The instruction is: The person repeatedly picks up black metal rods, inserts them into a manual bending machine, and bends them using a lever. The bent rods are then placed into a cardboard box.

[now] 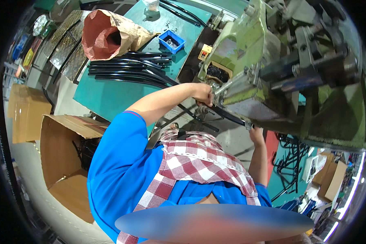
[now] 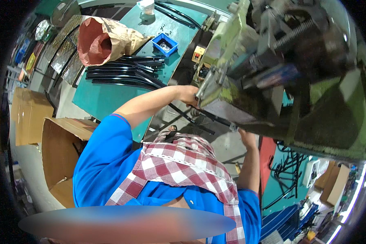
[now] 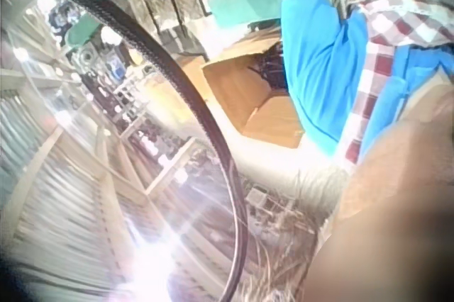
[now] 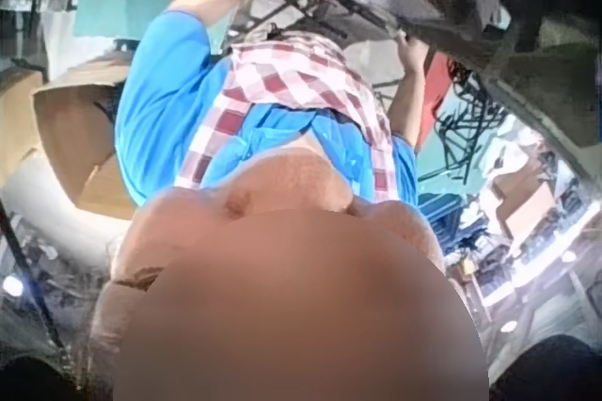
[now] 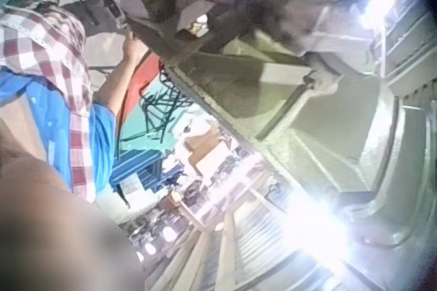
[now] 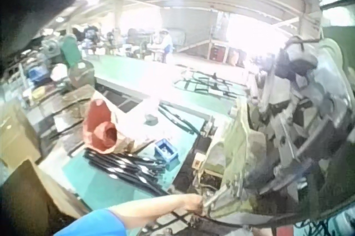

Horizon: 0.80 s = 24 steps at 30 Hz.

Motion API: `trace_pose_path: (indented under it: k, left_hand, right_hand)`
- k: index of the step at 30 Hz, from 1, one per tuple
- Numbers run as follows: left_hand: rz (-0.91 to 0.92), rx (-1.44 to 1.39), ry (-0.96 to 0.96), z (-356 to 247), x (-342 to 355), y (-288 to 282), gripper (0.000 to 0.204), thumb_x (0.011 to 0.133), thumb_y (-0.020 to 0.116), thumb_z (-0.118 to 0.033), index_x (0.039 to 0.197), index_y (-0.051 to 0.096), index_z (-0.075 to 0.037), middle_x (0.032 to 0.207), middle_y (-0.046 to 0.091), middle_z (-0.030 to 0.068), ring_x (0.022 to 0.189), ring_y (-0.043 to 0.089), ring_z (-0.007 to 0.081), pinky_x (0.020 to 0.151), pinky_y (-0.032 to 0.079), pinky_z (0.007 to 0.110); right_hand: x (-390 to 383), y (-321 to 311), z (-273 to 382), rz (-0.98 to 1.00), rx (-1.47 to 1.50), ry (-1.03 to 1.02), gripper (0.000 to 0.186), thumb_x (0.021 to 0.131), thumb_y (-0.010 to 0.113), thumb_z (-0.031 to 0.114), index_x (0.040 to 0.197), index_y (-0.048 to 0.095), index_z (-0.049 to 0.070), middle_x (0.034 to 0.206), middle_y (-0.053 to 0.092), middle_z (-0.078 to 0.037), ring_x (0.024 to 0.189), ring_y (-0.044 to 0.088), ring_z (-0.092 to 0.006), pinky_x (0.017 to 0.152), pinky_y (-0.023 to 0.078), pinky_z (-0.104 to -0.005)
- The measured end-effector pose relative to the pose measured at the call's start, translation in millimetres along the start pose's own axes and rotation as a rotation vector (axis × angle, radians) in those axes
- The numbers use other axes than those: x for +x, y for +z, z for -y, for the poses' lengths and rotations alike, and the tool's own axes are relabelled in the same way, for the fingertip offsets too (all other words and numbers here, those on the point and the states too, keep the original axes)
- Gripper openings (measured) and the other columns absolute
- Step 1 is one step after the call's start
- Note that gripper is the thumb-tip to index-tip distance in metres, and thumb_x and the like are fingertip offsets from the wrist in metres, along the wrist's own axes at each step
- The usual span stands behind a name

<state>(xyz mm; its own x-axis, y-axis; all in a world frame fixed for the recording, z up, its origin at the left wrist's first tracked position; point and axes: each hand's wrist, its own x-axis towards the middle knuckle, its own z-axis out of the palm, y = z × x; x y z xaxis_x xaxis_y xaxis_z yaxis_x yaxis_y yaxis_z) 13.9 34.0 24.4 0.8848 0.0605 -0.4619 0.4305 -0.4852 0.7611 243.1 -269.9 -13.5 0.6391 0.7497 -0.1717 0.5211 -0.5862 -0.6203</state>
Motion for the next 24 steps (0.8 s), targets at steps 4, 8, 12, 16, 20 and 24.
trace_pose_path:
  k: [4, 8, 12, 16, 20, 24]
  left_hand:
    - [-0.011, -0.121, -0.015, 4, -6, 9, 0.023, 0.08, 0.072, -0.024, 0.083, 0.07, -0.002, 0.073, 0.067, 0.0069, 0.059, 0.063, 0.0151, 0.056, 0.052, 0.031]
    - [-0.045, -0.169, -0.031, 0, -11, 19, 0.027, 0.077, 0.072, -0.03, 0.081, 0.068, -0.004, 0.07, 0.065, 0.0058, 0.062, 0.062, 0.0154, 0.058, 0.049, 0.032]
    - [-0.062, -0.081, 0.019, 1, -7, 27, 0.035, 0.08, 0.068, -0.038, 0.086, 0.068, -0.003, 0.07, 0.063, 0.0066, 0.065, 0.058, 0.0176, 0.061, 0.045, 0.035]
    - [-0.012, -0.096, 0.037, 1, 0, 33, 0.039, 0.083, 0.066, -0.04, 0.094, 0.067, -0.003, 0.074, 0.064, 0.0091, 0.071, 0.058, 0.0193, 0.066, 0.044, 0.037]
    - [0.067, -0.105, 0.088, 20, 16, 41, 0.036, 0.087, 0.063, -0.039, 0.095, 0.066, -0.004, 0.076, 0.063, 0.0113, 0.072, 0.058, 0.0196, 0.067, 0.044, 0.038]
    - [0.155, -0.266, 0.106, 2, 6, 35, 0.03, 0.089, 0.062, -0.03, 0.096, 0.065, 0.0, 0.073, 0.063, 0.0051, 0.066, 0.056, 0.0146, 0.064, 0.045, 0.033]
  right_hand:
    - [-24, 3, 114, 0.029, -0.374, -0.216, 0.038, 0.085, 0.057, 0.037, 0.11, 0.063, 0.009, 0.119, 0.059, -0.018, 0.111, 0.051, -0.0399, 0.093, 0.041, -0.0433]
    - [-28, 60, 165, 0.222, -0.35, -0.443, 0.056, 0.079, 0.07, 0.028, 0.127, 0.051, 0.006, 0.095, 0.066, -0.021, 0.091, 0.062, -0.0367, 0.087, 0.043, -0.0454]
    - [-11, 74, 146, 0.226, -0.498, -0.311, 0.048, 0.083, 0.066, 0.028, 0.127, 0.052, 0.015, 0.085, 0.067, -0.019, 0.078, 0.065, -0.0353, 0.07, 0.05, -0.0439]
    - [-7, 80, 118, 0.156, -0.478, -0.403, 0.038, 0.086, 0.063, 0.026, 0.122, 0.054, 0.02, 0.081, 0.067, -0.016, 0.073, 0.065, -0.0345, 0.06, 0.051, -0.0422]
    - [-10, 81, 116, 0.12, -0.481, -0.462, 0.036, 0.086, 0.064, 0.022, 0.121, 0.056, 0.017, 0.084, 0.067, -0.015, 0.074, 0.066, -0.033, 0.063, 0.052, -0.0409]
    - [-15, 78, 111, -0.022, -0.458, -0.628, 0.036, 0.083, 0.065, 0.018, 0.118, 0.059, 0.014, 0.086, 0.067, -0.016, 0.074, 0.066, -0.033, 0.064, 0.052, -0.0403]
